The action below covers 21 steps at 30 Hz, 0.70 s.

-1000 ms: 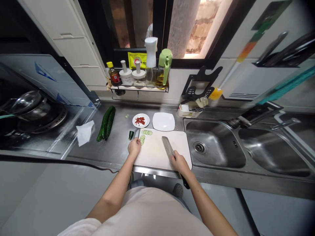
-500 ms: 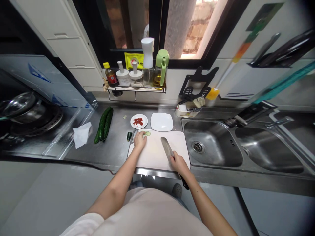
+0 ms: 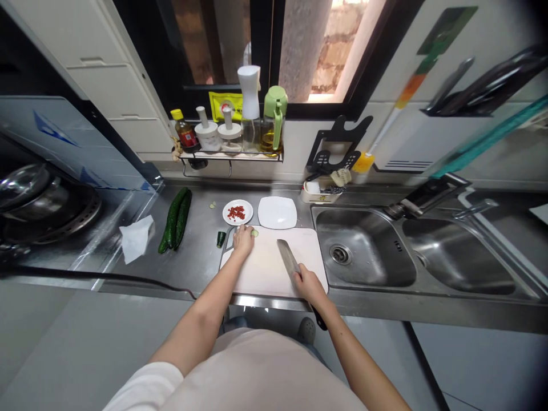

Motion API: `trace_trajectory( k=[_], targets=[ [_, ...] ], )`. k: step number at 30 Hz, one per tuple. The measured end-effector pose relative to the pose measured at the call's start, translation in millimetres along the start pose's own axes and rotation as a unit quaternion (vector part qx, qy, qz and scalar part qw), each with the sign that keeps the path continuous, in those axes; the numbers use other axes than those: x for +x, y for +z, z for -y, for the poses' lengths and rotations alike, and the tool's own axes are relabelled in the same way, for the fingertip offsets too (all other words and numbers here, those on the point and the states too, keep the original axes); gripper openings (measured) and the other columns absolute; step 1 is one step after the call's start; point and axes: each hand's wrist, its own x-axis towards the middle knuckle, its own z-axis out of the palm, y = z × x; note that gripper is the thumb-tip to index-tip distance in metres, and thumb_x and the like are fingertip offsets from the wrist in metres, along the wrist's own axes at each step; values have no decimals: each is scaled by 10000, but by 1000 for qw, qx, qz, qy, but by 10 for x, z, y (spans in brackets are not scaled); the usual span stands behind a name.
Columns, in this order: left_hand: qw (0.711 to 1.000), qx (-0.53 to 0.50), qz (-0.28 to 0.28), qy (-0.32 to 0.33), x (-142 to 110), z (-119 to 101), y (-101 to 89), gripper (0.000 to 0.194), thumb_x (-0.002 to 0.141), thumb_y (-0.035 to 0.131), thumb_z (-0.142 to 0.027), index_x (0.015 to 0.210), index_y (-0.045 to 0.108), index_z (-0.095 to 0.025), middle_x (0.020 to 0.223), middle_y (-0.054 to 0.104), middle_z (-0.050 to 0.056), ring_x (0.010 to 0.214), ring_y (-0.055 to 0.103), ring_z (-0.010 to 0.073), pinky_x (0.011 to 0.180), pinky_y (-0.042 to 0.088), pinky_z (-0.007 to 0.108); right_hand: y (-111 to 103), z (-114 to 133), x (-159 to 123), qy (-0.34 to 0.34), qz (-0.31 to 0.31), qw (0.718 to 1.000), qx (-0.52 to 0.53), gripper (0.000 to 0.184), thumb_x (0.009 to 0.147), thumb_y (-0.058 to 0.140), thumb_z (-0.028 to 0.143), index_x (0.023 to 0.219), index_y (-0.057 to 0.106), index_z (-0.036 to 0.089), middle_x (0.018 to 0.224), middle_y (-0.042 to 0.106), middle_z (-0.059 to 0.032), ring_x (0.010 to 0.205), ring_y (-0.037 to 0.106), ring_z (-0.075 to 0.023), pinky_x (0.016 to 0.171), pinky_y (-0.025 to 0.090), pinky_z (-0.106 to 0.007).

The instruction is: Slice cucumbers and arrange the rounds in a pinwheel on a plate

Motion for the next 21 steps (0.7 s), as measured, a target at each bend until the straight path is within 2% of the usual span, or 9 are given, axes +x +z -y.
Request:
trace_trajectory(
  k=[6, 10, 13, 17, 21],
  targets=[
    [1000, -15, 0, 4, -21, -63, -44, 254, 850, 466, -135, 1061, 583, -217, 1101, 578, 96, 1049, 518, 227, 887, 359, 336, -47, 45, 0, 7, 7, 1000, -2, 184, 941, 374, 273, 1043, 490, 175, 844, 638, -59, 755, 548, -158, 599, 222, -242],
    [999, -42, -4, 3, -50, -107, -75, 172, 869, 466, -181, 987, 588, -210, 986, 640, 72, 978, 557, 213, 851, 363, 325, -46, 47, -11, 7, 14, 1000, -2, 180, 940, 372, 276, 1030, 491, 176, 838, 635, -56, 754, 547, -157, 593, 218, -242],
    [995, -99, -4, -26, -95, -136, -67, 143, 850, 502, -204, 960, 592, -219, 918, 660, 43, 909, 580, 188, 784, 380, 288, -43, 44, -20, 6, 15, 1000, -4, 180, 941, 359, 271, 1023, 487, 174, 842, 635, -57, 765, 553, -161, 590, 218, -244],
    [981, -184, 16, -62, -225, -159, 57, 175, 793, 553, -182, 957, 601, -221, 828, 666, 4, 783, 598, 145, 697, 393, 239, -57, 69, -29, 9, 17, 1000, -8, 179, 941, 357, 258, 1038, 481, 173, 856, 639, -62, 787, 563, -164, 593, 218, -250],
    [973, -217, 24, -70, -382, -160, 242, 174, 766, 558, -147, 920, 624, -195, 764, 665, 5, 748, 605, 139, 690, 410, 229, -97, 137, -54, 11, 28, 999, -20, 185, 943, 347, 254, 1060, 472, 182, 884, 644, -70, 801, 577, -169, 586, 212, -256]
  ],
)
